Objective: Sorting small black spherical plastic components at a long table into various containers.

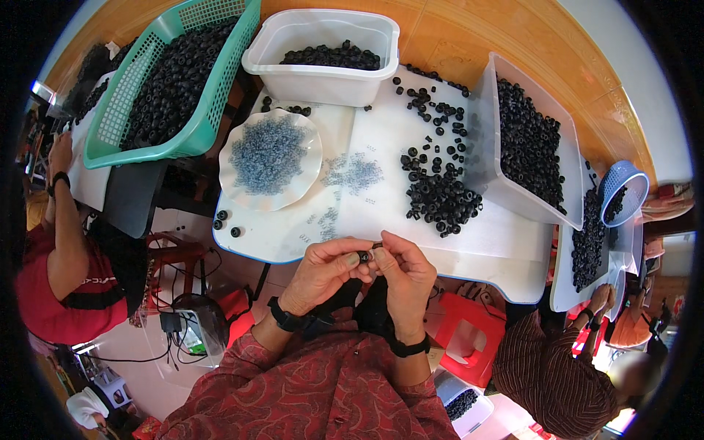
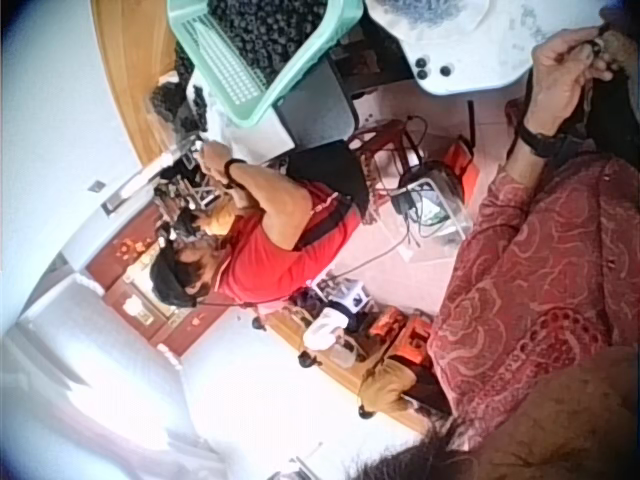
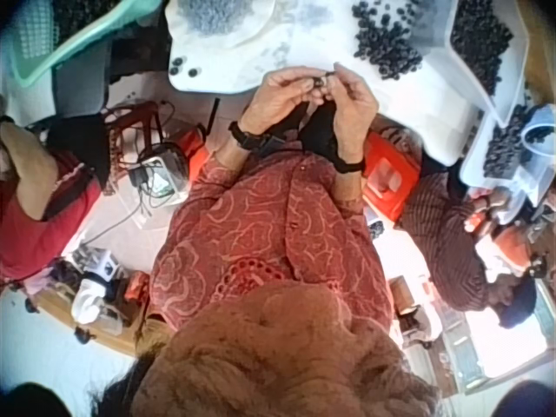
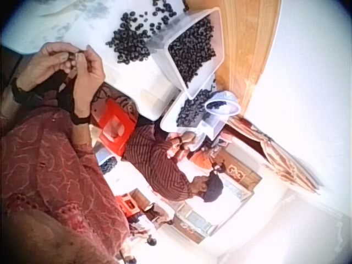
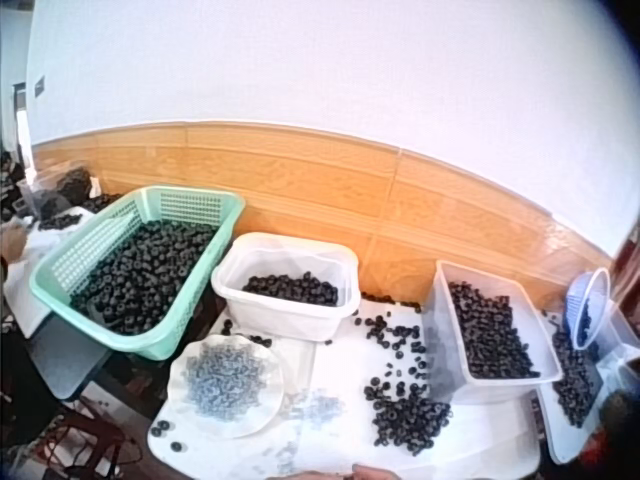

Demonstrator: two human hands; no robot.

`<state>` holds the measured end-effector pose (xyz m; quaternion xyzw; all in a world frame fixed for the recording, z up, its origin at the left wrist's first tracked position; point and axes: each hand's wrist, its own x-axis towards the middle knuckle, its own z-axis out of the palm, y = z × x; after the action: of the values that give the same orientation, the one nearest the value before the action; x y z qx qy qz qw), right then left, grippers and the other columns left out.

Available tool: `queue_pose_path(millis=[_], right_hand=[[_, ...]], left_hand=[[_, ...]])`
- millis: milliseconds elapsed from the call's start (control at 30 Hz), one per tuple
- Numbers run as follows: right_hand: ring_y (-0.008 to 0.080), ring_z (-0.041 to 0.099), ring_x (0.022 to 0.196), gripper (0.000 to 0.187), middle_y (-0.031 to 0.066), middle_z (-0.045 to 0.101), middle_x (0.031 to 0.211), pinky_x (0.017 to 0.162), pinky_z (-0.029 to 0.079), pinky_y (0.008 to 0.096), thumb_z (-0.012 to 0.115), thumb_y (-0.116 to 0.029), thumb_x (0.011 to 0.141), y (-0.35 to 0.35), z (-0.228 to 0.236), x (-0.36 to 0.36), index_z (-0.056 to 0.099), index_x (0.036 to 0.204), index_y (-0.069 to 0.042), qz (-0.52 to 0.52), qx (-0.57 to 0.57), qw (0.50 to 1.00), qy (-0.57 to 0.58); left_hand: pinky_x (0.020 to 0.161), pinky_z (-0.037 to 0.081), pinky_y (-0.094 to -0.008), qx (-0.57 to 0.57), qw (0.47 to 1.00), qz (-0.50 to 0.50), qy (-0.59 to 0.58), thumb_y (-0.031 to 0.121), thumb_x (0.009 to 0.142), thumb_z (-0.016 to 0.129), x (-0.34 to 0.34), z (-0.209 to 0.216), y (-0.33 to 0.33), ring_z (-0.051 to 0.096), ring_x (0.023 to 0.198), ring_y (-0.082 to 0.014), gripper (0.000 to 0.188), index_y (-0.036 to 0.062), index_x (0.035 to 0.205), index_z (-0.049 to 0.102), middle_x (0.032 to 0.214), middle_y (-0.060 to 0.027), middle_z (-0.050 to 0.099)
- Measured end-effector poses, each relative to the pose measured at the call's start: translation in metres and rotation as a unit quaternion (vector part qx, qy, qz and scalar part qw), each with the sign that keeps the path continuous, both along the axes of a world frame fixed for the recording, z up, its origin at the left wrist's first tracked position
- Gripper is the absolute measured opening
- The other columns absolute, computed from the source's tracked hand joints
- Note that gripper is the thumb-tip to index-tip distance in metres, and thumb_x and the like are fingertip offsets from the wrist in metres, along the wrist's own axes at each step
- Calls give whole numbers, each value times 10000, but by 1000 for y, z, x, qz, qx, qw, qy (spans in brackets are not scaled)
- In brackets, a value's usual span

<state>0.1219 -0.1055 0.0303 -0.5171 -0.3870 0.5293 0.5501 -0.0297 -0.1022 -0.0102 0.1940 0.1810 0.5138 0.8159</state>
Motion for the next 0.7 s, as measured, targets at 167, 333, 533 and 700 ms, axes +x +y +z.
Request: queue_pose_path(millis=[167,333,533,700], right_hand=[[101,628,776,188,68,673,918,703,517,220,667,28,881,0,0,4,678,1068,44,19,-38,998,41],[122,622,856,174,65,655,947,779,491,232,658,75,857,1,-4,4,685,1026,42,38,14,998,56],[129,616,883,165,63,634,966,796,488,235,653,91,848,-1,5,-2,694,997,32,48,45,998,-9],[125,618,884,167,60,626,974,794,493,231,653,92,847,-2,6,-3,697,993,24,51,55,997,-17]], left_hand=[[850,573,-334,0,1000,-1,-11,54,980,540,0,1,0,673,914,-196,294,-57,1250,577,1103,-166,657],[821,579,-328,-29,998,2,-62,50,984,530,1,-4,1,649,906,-176,291,-53,1253,573,1123,-138,637],[829,572,-327,-35,996,5,-87,44,992,510,1,-4,0,651,908,-167,283,-52,1251,570,1065,-123,648],[837,567,-328,-36,996,4,-85,44,994,505,1,-3,0,655,901,-165,280,-48,1250,571,1041,-117,654]])
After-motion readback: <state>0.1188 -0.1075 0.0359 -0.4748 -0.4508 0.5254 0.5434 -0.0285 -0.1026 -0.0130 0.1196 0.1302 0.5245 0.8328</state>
